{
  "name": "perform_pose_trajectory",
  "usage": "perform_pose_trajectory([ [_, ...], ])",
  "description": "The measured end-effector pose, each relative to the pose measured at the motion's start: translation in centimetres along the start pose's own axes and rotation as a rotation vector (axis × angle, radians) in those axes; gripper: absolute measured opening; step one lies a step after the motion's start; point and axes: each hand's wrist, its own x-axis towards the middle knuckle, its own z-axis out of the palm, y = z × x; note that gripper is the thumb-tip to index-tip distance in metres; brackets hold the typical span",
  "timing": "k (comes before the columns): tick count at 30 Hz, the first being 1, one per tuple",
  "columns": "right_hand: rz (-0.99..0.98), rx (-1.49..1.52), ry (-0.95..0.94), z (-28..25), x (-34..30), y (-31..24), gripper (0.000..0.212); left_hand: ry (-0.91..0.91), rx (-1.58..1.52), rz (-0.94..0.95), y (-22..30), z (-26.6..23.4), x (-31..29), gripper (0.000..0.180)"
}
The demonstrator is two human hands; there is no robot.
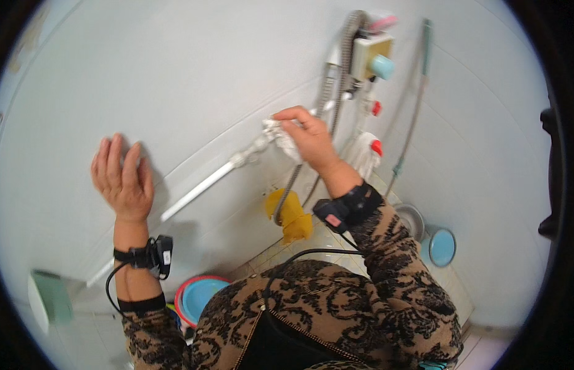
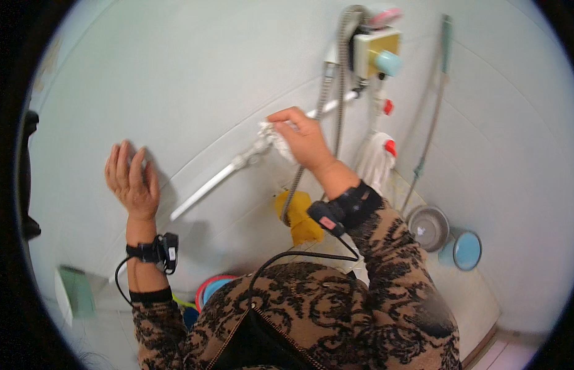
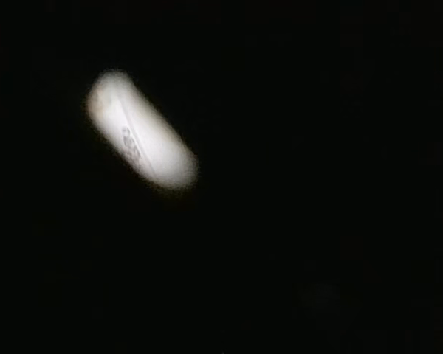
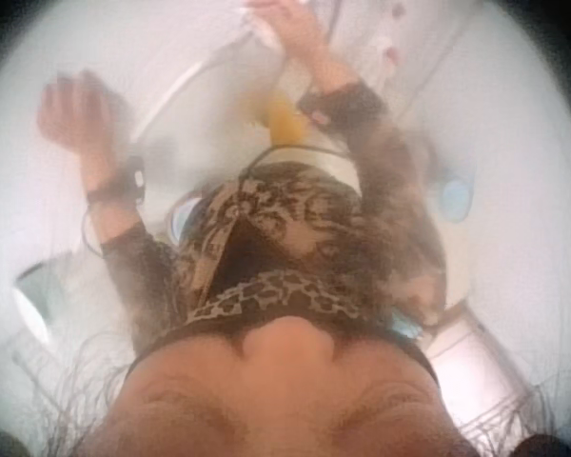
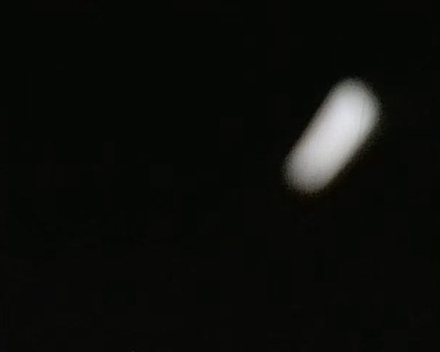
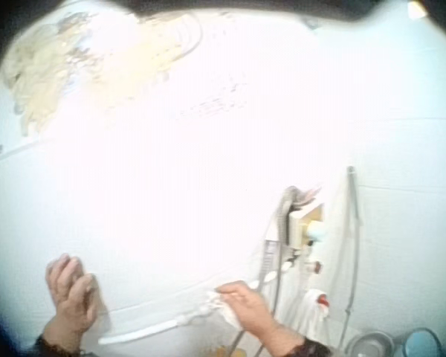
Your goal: The person wipes a wall-mounted bin, then cleans exposed plumbing pipes, a shower head, and a water heater control unit using a white cloth. The person moves between fixtures and wipes each surface in sequence.
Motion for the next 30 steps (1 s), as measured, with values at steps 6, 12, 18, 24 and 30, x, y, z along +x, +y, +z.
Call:
perform_pose_trajectory([
  [6, 0.134, 0.340, -0.152, 1.4, 0.5, -3.0, 0.019, 0.054, -0.056, -0.033, 0.0, 0.1, -0.2, 0.038],
  [12, -0.101, -0.151, -0.252, 1.7, -0.2, -0.8, 0.014, -0.052, -0.130, -0.003, -2.2, 0.0, -0.5, 0.047],
  [18, -0.414, -0.542, -0.365, 2.6, -1.3, 0.2, 0.014, 0.077, 0.058, -0.024, -4.8, -0.6, 0.3, 0.044],
  [24, -0.533, -0.681, -0.071, 1.3, -2.7, 2.3, 0.016, 0.019, 0.073, -0.098, -1.4, 1.3, 1.0, 0.041],
  [30, -0.565, -0.673, -0.088, 3.3, -4.2, 4.7, 0.025, 0.060, 0.054, -0.057, 1.3, 3.5, 2.4, 0.046],
])
